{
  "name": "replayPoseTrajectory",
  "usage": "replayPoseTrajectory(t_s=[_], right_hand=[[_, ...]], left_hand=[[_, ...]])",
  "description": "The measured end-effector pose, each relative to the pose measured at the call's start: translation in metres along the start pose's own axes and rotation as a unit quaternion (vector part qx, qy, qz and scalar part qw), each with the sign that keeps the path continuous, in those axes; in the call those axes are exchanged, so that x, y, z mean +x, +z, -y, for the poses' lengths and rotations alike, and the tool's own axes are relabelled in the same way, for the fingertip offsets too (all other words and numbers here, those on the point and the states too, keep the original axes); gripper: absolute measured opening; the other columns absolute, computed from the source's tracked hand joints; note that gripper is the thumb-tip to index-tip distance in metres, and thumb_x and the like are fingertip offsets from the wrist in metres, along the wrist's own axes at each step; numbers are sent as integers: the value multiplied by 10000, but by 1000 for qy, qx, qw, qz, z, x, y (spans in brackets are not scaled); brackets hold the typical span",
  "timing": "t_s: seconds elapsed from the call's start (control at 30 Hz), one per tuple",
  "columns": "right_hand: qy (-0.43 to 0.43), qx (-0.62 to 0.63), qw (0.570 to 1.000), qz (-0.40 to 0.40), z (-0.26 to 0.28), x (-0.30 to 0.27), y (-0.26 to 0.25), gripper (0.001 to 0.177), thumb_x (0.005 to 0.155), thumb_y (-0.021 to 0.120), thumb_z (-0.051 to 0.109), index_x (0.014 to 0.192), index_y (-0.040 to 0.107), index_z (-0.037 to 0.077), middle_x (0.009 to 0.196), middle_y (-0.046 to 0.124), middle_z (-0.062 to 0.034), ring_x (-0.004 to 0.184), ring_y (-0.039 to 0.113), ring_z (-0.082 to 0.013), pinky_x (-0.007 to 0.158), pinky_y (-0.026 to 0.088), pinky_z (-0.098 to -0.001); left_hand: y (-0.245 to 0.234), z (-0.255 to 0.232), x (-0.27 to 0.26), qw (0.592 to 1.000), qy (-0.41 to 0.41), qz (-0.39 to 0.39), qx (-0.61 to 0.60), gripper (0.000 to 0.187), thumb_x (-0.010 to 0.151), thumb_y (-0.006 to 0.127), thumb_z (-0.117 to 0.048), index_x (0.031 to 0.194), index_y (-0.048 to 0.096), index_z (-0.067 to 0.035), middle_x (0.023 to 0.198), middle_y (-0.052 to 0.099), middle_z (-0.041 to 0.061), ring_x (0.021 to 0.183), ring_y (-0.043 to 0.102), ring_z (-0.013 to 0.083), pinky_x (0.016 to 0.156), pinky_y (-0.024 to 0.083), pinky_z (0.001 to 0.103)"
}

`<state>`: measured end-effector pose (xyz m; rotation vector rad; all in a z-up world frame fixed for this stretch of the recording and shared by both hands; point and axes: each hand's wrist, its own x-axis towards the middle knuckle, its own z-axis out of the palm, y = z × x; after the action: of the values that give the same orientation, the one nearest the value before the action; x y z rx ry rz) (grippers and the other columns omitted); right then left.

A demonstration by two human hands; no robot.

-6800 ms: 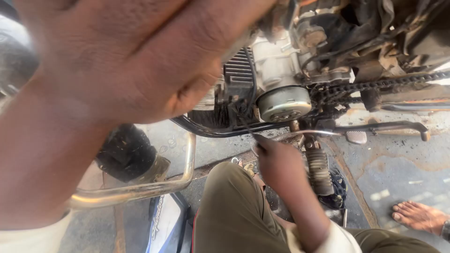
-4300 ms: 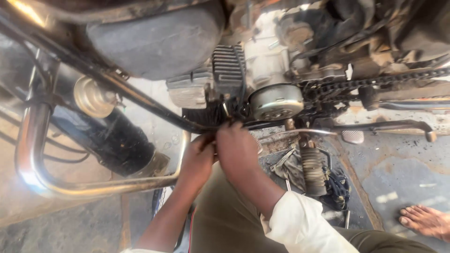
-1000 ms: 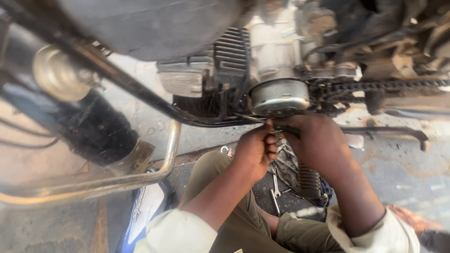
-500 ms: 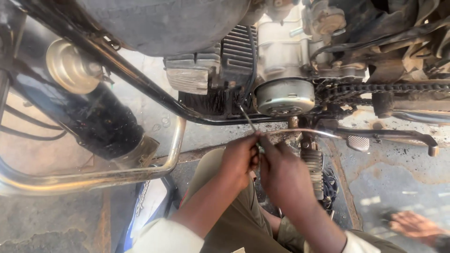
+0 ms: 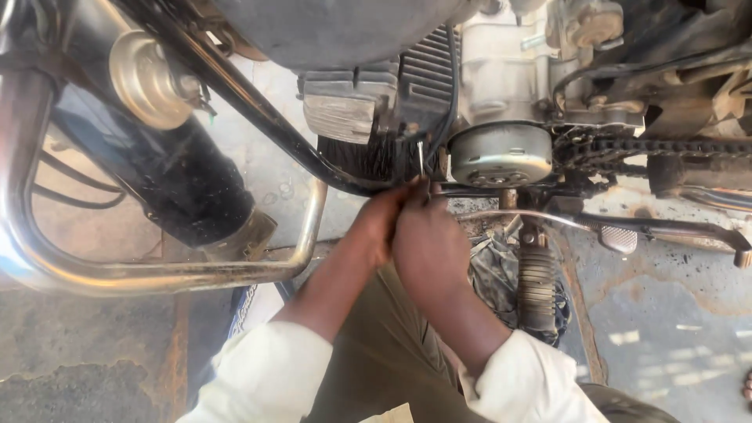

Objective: Repairing or adjusting the engine and drive chain components of a motorcycle using a screwdriver.

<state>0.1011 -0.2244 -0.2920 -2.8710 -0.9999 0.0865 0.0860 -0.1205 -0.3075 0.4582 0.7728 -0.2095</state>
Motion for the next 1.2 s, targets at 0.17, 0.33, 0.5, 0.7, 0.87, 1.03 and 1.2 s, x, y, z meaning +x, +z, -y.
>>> replayPoseTrajectory(t_s=[0.17, 0.33, 0.5, 0.7, 0.87, 1.03, 1.2], right_hand=[[12, 33, 999, 18, 1, -16, -57, 369, 945, 620, 175, 1254, 602, -26, 940, 701, -216, 775, 733, -380, 620, 595, -469], [7, 101, 993, -69, -20, -28, -59, 380, 940, 596, 135, 1294, 650, 8, 816, 715, -214, 685, 722, -387, 616, 572, -494], [-56, 163, 975, -143, -45, -9, -44, 258, 944, 632, 143, 1165, 754, 93, 822, 712, -229, 733, 697, -415, 651, 554, -506], [-48, 142, 977, -152, -30, -16, -51, 297, 938, 624, 130, 1201, 761, 106, 814, 714, -225, 704, 697, -415, 653, 552, -500], [-83, 149, 974, -152, -37, -15, -44, 304, 926, 619, 116, 1196, 754, 90, 852, 718, -228, 720, 701, -420, 662, 560, -496], [-94, 119, 974, -170, -28, -12, -31, 295, 916, 632, 122, 1177, 763, 80, 867, 720, -236, 733, 697, -434, 653, 553, -513], [-71, 98, 977, -173, -24, -9, -22, 323, 939, 615, 124, 1230, 745, 70, 827, 711, -239, 717, 698, -424, 652, 546, -518]], left_hand=[[-23, 19, 26, 996, 60, 36, 47, 234, 979, 669, -350, 944, 696, -121, 691, 562, -35, 514, 443, 72, 451, 354, 243], [-8, 32, 20, 993, 76, 31, 81, 301, 979, 704, -361, 797, 599, -146, 585, 459, -58, 441, 363, 57, 375, 245, 244], [1, 36, 34, 997, 69, 25, 33, 225, 947, 667, -347, 849, 610, -153, 582, 456, -55, 448, 377, 58, 377, 238, 241], [9, 36, 35, 994, 82, -9, 70, 269, 941, 688, -366, 880, 601, -120, 632, 488, -28, 458, 393, 77, 381, 247, 255], [2, 38, 39, 996, 83, -13, 44, 228, 936, 682, -353, 884, 617, -140, 639, 484, -31, 465, 404, 75, 389, 253, 249], [-11, 36, 73, 992, 98, -21, 76, 232, 931, 683, -318, 842, 601, -121, 607, 468, 4, 454, 421, 128, 387, 274, 289], [-4, 20, 53, 985, 127, -20, 116, 261, 916, 688, -317, 804, 579, -108, 559, 415, 14, 431, 363, 148, 378, 240, 320]])
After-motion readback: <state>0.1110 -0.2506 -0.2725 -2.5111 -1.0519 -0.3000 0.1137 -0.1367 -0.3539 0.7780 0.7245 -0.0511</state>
